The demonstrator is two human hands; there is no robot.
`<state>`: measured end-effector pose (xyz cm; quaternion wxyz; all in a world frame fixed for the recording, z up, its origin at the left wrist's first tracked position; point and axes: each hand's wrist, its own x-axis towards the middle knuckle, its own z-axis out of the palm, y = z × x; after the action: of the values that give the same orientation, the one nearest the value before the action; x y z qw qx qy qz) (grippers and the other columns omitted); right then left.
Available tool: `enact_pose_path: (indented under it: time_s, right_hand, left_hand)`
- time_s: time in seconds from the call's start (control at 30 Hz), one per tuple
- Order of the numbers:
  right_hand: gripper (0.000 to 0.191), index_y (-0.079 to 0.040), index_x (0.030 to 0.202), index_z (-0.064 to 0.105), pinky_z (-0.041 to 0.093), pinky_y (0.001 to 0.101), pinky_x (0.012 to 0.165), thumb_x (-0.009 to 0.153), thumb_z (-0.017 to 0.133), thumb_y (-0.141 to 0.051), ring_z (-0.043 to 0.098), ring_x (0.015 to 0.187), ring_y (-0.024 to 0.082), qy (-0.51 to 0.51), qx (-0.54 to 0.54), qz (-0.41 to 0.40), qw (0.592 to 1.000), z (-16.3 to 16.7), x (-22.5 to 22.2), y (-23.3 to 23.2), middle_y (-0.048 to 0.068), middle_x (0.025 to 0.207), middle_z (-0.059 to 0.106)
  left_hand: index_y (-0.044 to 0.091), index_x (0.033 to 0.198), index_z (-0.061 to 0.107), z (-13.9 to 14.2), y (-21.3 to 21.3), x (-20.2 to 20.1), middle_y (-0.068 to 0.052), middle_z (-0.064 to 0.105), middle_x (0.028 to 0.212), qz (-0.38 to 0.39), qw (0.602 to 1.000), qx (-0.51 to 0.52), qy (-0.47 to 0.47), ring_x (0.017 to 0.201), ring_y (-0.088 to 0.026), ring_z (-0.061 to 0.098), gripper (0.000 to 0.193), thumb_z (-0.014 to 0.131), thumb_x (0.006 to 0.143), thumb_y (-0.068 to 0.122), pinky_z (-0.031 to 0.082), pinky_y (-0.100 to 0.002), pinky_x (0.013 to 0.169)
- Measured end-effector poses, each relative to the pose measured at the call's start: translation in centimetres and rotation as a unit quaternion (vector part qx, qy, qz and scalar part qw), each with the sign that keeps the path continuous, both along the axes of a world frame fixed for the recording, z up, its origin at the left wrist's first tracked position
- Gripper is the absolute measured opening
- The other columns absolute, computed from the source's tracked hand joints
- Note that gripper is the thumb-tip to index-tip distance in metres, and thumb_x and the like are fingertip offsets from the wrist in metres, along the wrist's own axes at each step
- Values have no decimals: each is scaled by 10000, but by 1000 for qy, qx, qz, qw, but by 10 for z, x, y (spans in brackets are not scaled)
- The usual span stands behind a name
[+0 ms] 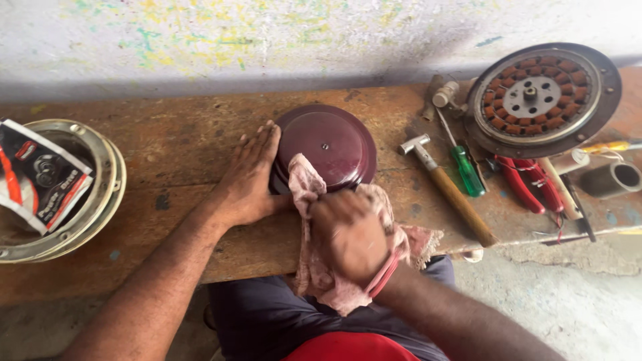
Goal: The person cleans a circular metal motor part with a cloth, taps it with a hammer, and uses a screwdriver to adjust the central hub. The person then wipes the part again and places it on the workbench.
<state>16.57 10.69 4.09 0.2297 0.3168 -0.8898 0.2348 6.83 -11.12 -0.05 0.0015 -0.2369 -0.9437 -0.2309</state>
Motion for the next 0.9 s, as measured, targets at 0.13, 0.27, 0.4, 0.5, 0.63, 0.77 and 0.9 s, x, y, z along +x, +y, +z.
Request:
enact_pose_path:
  time_s: [0.13, 0.27, 0.4, 0.5, 0.63, 0.77, 0.9]
  right_hand:
    - [106, -38, 897, 685, 537, 458, 679, 796, 669, -10, 678, 768, 324, -54, -87, -107, 989, -8, -19, 44, 143, 843, 695]
    - [165, -5, 983, 686, 520, 484, 778, 837, 618, 32, 658, 920, 408, 26, -75, -101, 992, -9, -76, 58, 189, 985, 689]
    - [192, -28, 902, 734, 497, 486, 777, 814, 564, -10, 648, 864, 405, 31, -41, -95, 994, -7, -156, 44, 160, 921, 695]
    - [184, -11, 807, 678, 490, 471, 844, 904, 526, -48, 619, 801, 356, -38, 8, -115, 993, -23, -168, 44, 159, 812, 660]
    - [208, 59, 1123, 619, 469, 465, 799, 1036, 495, -84, 562, 746, 317, -9, 99, -217, 971, -39, -110, 48, 180, 823, 617]
    - [272, 39, 1029, 599, 450, 476, 849, 857, 573, -169, 543, 903, 348, -19, 197, -229, 953, -24, -27, 25, 222, 912, 599]
    - [275, 20, 1003, 639, 454, 510, 862, 799, 611, -163, 567, 968, 371, -3, 122, -82, 989, -7, 16, -6, 208, 965, 622]
  left_hand:
    - [-26, 1591, 65, -3, -1, -1, -274, 94, 1669, -13, 1000, 2, -7, 1568, -371, 83, 1456, 808, 631, 777, 68, -527, 1267]
    - [23, 1583, 29, -5, -1, -2, -238, 24, 1669, -8, 999, -27, -34, 1554, -362, 26, 1437, 836, 634, 738, 38, -518, 1252]
    - [33, 1586, 23, -3, 0, -2, -220, 33, 1673, -6, 998, -20, -52, 1560, -344, 48, 1367, 847, 684, 645, 36, -515, 1268]
    - [28, 1596, 37, -2, 0, -2, -226, 56, 1681, 1, 999, -23, -45, 1567, -349, 64, 1317, 861, 712, 553, 36, -515, 1275]
    - [9, 1597, 51, -4, -1, -1, -232, 74, 1682, 8, 999, -14, -27, 1568, -351, 82, 1305, 865, 716, 524, 46, -512, 1274]
    - [-1, 1569, 57, -5, 2, -1, -238, 80, 1659, 9, 999, -15, -32, 1554, -350, 77, 1348, 859, 687, 630, 32, -513, 1259]
    - [-2, 1608, 153, 8, 3, 12, -244, 153, 1660, 21, 999, -16, 35, 1553, -359, 135, 1233, 866, 701, 433, 70, -498, 1265]
